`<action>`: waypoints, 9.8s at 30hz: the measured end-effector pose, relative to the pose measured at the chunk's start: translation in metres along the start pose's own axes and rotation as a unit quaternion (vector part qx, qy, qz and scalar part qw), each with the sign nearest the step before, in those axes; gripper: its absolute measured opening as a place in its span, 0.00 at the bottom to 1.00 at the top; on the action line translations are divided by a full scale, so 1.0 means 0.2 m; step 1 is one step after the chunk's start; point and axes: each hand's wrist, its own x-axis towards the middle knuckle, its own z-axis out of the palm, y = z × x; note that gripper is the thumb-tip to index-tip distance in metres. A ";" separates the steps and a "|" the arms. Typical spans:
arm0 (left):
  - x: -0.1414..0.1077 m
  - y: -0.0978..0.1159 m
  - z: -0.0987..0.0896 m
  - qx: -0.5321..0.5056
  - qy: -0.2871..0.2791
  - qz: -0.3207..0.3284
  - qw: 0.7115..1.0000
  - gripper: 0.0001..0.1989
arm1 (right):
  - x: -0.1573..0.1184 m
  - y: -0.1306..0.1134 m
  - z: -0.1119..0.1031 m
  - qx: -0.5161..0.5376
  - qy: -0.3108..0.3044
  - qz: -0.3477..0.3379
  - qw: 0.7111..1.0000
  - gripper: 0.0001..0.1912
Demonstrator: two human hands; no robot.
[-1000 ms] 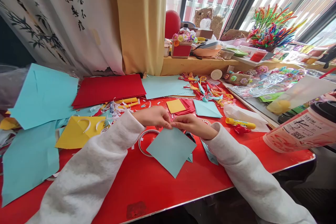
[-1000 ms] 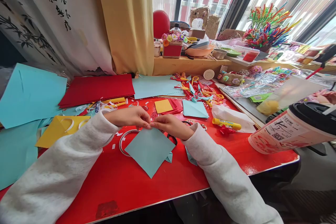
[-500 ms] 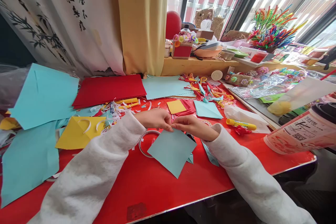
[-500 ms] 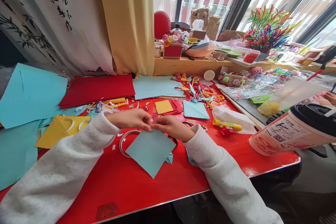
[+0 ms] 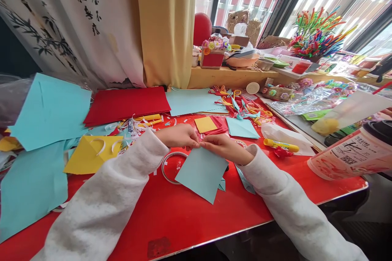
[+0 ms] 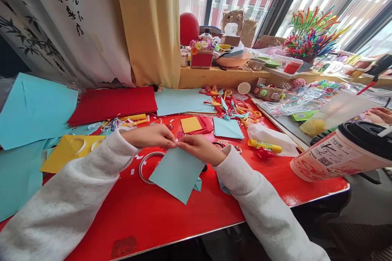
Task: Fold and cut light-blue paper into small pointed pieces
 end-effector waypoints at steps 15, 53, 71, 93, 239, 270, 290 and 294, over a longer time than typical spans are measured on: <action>0.02 -0.03 0.01 -0.030 0.002 -0.003 1.000 0.09 | 0.00 0.00 0.00 0.047 -0.020 0.023 0.998 0.22; -0.14 0.02 -0.14 -0.120 -0.087 -0.011 0.989 0.09 | -0.03 -0.02 -0.03 0.191 -0.184 0.119 0.957 0.25; -0.35 0.03 -0.28 -0.085 -0.046 -0.029 0.995 0.10 | -0.05 -0.12 0.04 0.029 0.062 -0.053 0.996 0.11; -0.19 0.16 -0.11 0.078 -0.108 -0.021 0.991 0.09 | -0.06 -0.19 0.09 -0.020 0.082 -0.031 0.996 0.11; -0.15 0.02 0.06 -0.191 -0.164 -0.012 0.968 0.11 | -0.08 -0.18 0.02 0.251 -0.296 0.144 0.910 0.12; -0.12 0.01 0.12 -0.165 -0.256 0.005 0.953 0.10 | -0.07 -0.15 0.08 0.256 -0.300 0.120 0.911 0.17; -0.14 0.00 0.09 -0.088 -0.196 -0.001 0.977 0.14 | -0.08 -0.13 0.09 0.145 -0.214 0.057 0.964 0.20; -0.15 0.01 0.06 -0.073 -0.176 0.001 0.982 0.12 | -0.08 -0.13 0.10 0.049 -0.138 -0.004 0.989 0.18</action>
